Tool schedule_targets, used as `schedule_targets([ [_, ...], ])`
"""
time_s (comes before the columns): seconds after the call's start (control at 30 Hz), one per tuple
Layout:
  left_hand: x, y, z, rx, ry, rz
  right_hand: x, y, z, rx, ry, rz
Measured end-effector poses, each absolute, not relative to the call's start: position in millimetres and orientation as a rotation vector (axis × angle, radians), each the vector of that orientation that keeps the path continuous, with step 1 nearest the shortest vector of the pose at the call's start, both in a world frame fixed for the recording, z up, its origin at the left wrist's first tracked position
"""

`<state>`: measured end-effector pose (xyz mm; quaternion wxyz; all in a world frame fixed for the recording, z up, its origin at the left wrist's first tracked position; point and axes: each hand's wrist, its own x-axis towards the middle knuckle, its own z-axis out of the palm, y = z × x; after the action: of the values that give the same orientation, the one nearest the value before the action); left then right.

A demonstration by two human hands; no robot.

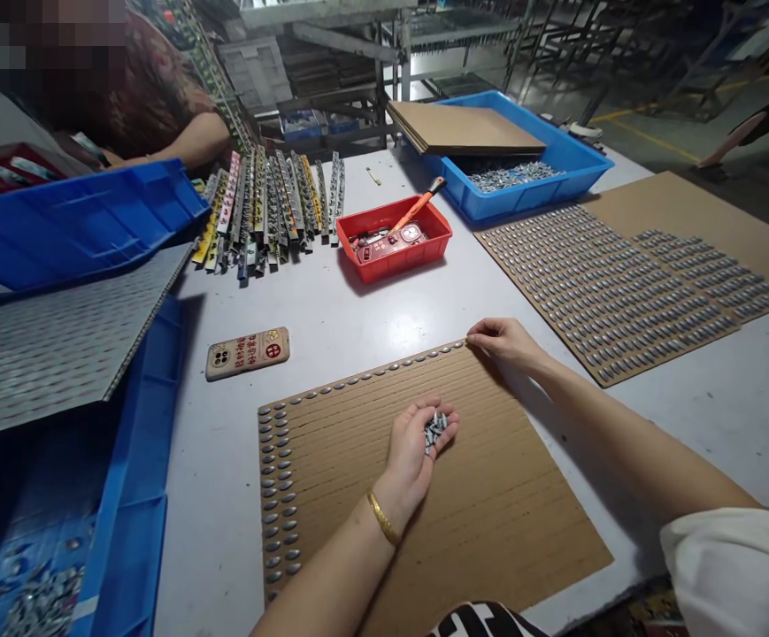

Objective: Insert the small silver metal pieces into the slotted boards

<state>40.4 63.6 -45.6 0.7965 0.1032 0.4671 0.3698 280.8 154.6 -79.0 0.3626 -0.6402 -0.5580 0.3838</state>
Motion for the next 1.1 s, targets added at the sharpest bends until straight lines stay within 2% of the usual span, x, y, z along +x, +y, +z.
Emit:
schedule_targets([
  [0.33,41.4,63.3,-48.7,0.227,1.001,0.792,279.8,153.3,-80.1,-1.666,-1.484,0.93],
  [0.67,41.0,63.0,-48.3,0.229,1.0,0.79,284.1,154.8,-74.5,-1.756,-1.671,0.718],
  [1.1,38.2,61.6,-51.7,0.247,0.95,0.796,304.4,163.9,-70.4,-1.666,-1.589,1.04],
])
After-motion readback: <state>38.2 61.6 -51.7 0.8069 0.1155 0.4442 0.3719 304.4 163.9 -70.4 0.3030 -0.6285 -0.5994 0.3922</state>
